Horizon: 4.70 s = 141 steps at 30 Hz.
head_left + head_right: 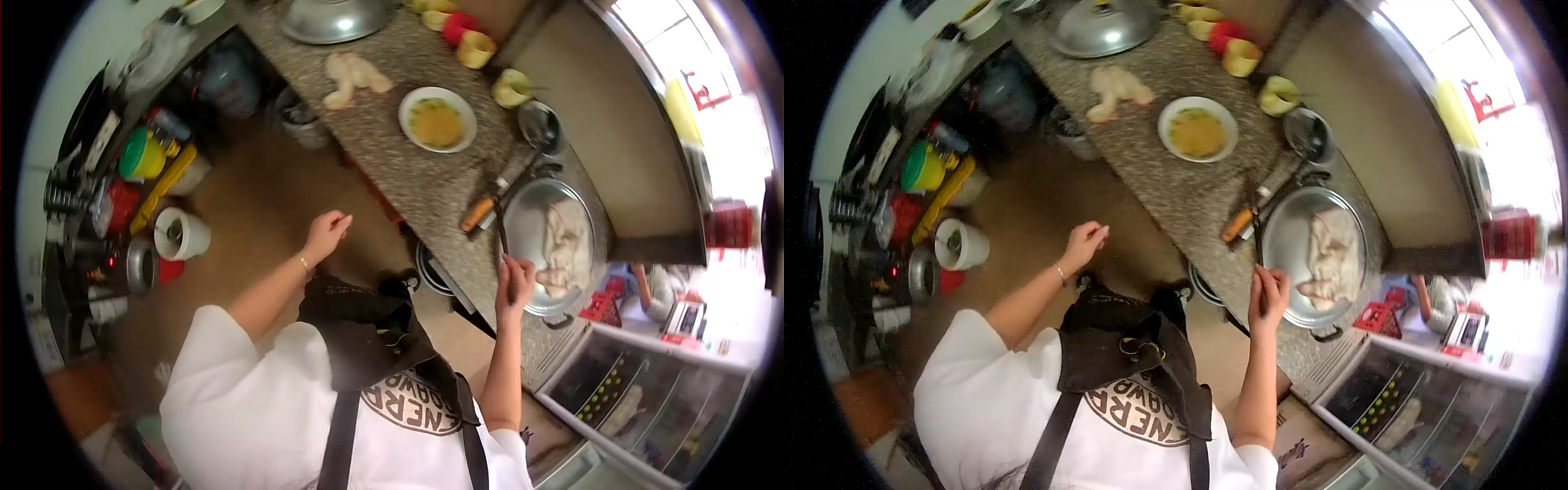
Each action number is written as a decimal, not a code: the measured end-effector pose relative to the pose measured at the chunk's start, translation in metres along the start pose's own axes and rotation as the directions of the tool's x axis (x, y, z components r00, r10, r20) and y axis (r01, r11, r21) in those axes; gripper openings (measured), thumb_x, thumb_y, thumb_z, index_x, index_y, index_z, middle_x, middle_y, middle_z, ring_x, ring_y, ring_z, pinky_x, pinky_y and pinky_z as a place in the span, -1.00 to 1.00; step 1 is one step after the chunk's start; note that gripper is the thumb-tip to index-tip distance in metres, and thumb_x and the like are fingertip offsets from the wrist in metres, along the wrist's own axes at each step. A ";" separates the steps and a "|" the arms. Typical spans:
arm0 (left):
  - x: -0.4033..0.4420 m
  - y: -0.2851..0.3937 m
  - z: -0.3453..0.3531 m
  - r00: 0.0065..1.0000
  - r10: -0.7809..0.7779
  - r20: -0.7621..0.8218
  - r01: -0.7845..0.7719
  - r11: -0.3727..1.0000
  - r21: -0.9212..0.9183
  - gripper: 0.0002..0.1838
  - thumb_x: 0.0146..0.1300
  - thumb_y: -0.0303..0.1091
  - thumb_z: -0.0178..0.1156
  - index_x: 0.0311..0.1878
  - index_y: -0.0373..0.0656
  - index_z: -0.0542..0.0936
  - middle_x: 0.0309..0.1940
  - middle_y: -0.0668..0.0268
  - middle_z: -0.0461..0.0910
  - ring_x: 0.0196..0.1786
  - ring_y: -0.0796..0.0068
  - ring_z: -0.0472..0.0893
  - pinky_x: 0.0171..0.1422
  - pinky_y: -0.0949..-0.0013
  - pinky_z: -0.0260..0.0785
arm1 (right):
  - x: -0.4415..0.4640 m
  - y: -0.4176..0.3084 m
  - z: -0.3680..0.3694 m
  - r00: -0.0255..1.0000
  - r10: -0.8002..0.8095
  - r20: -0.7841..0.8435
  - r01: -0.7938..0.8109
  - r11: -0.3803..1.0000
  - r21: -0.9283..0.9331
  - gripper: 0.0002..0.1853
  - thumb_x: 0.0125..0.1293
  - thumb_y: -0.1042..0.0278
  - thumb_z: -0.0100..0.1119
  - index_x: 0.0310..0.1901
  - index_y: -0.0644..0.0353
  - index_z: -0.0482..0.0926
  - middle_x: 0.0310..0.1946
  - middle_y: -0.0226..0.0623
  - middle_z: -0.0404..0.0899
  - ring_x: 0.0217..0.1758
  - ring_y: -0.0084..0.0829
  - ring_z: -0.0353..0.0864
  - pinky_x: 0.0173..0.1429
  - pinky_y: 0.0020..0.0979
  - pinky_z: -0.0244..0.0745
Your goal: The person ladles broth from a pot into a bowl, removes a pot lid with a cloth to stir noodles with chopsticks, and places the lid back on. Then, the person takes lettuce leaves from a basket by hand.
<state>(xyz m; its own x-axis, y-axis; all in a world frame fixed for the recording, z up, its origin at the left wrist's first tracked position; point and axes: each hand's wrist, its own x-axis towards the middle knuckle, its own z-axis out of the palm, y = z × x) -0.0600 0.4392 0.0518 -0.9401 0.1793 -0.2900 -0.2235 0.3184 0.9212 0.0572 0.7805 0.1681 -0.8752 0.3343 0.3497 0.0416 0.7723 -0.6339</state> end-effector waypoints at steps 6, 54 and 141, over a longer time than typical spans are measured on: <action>-0.075 -0.173 -0.113 0.951 -0.289 -0.110 0.294 0.955 0.030 -0.70 0.18 -0.19 0.09 -0.45 -0.28 0.51 -0.64 0.33 0.46 -0.55 0.56 0.43 -0.43 0.43 0.28 | 0.018 0.021 0.136 0.869 -0.301 0.393 0.444 0.825 -0.351 -0.68 -0.07 0.65 0.09 -0.20 0.17 0.51 -0.20 -0.21 0.37 -0.19 -0.23 0.45 -0.19 -0.34 0.41; 0.147 -0.283 -0.008 0.879 -0.463 0.117 0.419 0.631 -0.652 -0.83 0.20 -0.41 0.04 -0.23 -0.23 0.28 -0.48 0.27 0.45 -0.50 0.51 0.52 -0.46 0.44 0.47 | 0.011 0.050 0.559 0.915 0.085 0.394 -0.083 0.996 -0.022 -0.72 0.15 0.34 0.11 -0.13 0.30 0.47 -0.29 -0.03 0.53 -0.25 -0.13 0.55 -0.14 -0.25 0.44; 0.132 -0.285 0.005 0.886 -0.426 0.182 0.446 0.681 -0.580 -0.72 0.16 -0.45 0.10 -0.14 -0.12 0.21 -0.28 0.37 0.37 -0.21 0.51 0.52 -0.22 0.38 0.52 | -0.022 0.103 0.381 0.424 0.544 0.724 -0.519 0.801 -0.298 -0.33 -0.03 0.28 0.28 0.13 0.24 0.24 -0.01 -0.27 0.39 0.07 -0.38 0.34 0.16 -0.40 0.19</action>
<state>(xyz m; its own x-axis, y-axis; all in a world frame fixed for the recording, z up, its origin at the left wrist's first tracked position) -0.1191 0.3768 -0.2498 -0.6913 0.1924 -0.6965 -0.7212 -0.2432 0.6487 -0.1027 0.6463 -0.1678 -0.6975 0.1709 -0.6959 0.6310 0.6066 -0.4836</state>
